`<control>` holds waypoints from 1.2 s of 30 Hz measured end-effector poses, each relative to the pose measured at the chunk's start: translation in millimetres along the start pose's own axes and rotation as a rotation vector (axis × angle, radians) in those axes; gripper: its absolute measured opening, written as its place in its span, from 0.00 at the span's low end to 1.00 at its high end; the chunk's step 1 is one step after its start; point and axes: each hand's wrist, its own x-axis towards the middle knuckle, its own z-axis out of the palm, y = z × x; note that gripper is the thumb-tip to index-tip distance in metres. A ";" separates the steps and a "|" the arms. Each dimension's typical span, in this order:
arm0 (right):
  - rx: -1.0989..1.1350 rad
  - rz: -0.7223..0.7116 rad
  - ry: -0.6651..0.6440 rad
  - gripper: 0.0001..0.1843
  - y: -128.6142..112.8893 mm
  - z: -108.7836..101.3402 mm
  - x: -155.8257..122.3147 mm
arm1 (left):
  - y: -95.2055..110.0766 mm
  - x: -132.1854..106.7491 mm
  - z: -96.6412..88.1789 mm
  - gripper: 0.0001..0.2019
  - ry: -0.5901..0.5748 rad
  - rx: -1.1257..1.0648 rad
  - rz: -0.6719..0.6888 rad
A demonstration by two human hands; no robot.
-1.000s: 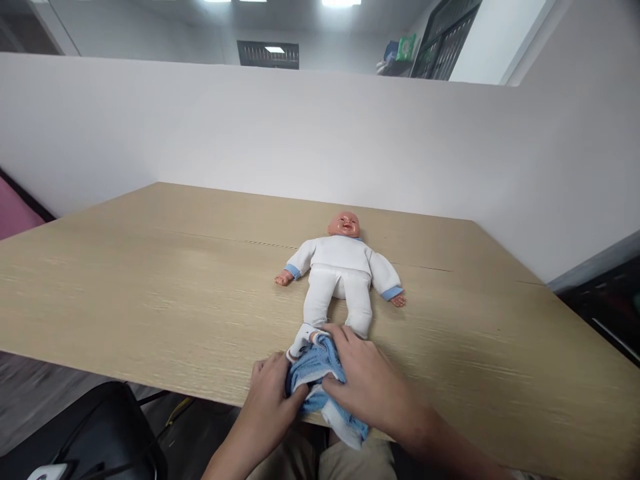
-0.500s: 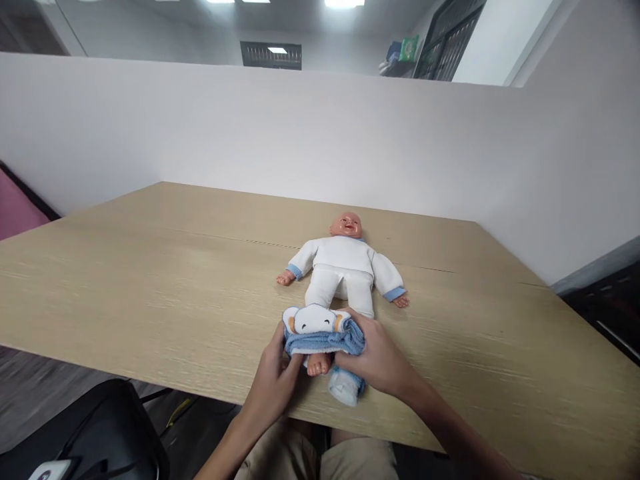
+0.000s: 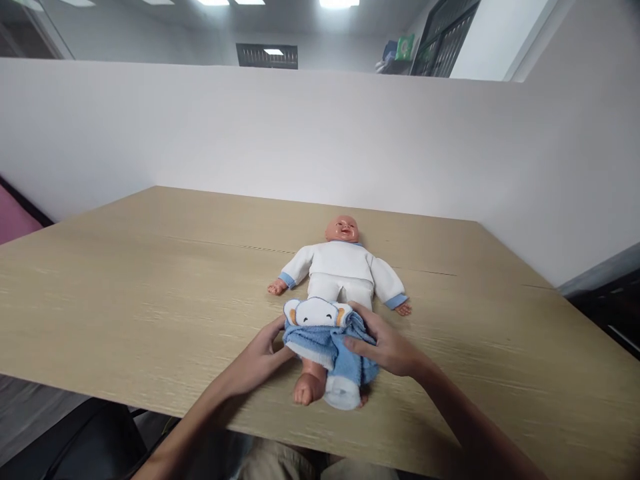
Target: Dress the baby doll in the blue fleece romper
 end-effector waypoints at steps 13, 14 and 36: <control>0.690 0.206 0.234 0.30 46.2 5.1 -0.9 | 29.2 25.9 -24.9 0.32 -0.119 0.321 0.168; 0.702 0.210 0.218 0.30 45.6 4.9 -1.0 | 38.7 33.4 -22.3 0.32 -0.140 0.369 0.188; 0.592 0.192 0.016 0.32 28.6 -39.0 -16.8 | 67.3 171.9 14.5 0.22 -1.176 0.168 0.015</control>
